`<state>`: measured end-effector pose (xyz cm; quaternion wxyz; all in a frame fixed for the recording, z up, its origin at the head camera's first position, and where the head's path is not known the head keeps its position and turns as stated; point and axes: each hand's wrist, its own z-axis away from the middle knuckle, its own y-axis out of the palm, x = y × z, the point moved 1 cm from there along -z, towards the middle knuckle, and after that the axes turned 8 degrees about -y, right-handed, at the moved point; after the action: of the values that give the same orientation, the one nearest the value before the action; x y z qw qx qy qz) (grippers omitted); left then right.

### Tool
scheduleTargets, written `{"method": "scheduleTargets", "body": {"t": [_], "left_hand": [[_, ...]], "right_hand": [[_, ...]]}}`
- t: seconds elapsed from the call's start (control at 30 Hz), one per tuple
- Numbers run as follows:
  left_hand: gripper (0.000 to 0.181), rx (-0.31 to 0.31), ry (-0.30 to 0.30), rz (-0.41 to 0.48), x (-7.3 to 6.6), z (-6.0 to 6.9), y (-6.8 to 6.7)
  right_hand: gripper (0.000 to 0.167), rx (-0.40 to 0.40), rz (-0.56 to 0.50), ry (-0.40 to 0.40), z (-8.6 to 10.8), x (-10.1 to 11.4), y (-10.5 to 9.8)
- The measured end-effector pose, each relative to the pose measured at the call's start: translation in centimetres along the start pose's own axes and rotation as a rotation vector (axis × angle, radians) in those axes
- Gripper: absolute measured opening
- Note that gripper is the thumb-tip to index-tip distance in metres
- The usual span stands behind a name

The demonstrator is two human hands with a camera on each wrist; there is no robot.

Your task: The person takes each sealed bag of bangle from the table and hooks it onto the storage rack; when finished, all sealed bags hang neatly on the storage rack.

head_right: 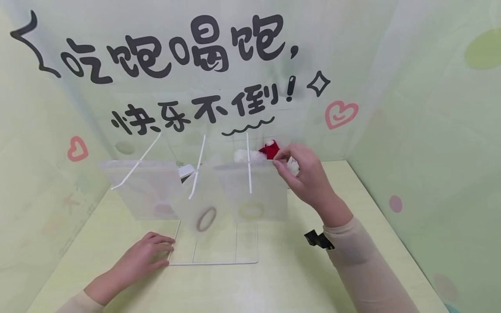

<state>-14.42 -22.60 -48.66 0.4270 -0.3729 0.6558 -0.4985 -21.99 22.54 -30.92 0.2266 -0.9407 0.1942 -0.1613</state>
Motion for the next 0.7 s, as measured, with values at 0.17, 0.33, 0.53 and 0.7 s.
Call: {"method": "scheduleTargets", "body": {"t": [0.17,0.33,0.53,0.7], "left_hand": [[0.031,0.009,0.010,0.004,-0.3,0.0,0.0],[0.030,0.020,0.004,0.002,-0.5,-0.2,-0.4],[0.032,0.030,-0.025,0.030,-0.5,-0.3,-0.8],[0.039,-0.025,-0.060,0.080,-0.3,-0.2,-0.4]], "right_hand": [[0.022,0.042,0.024,0.048,0.9,-0.3,-1.0],[0.030,0.074,0.051,0.110,3.0,-0.9,-2.2],[0.025,0.110,0.090,0.207,5.8,-1.9,-3.0],[0.023,0.184,0.145,0.239,8.1,-2.6,-3.2]]}}
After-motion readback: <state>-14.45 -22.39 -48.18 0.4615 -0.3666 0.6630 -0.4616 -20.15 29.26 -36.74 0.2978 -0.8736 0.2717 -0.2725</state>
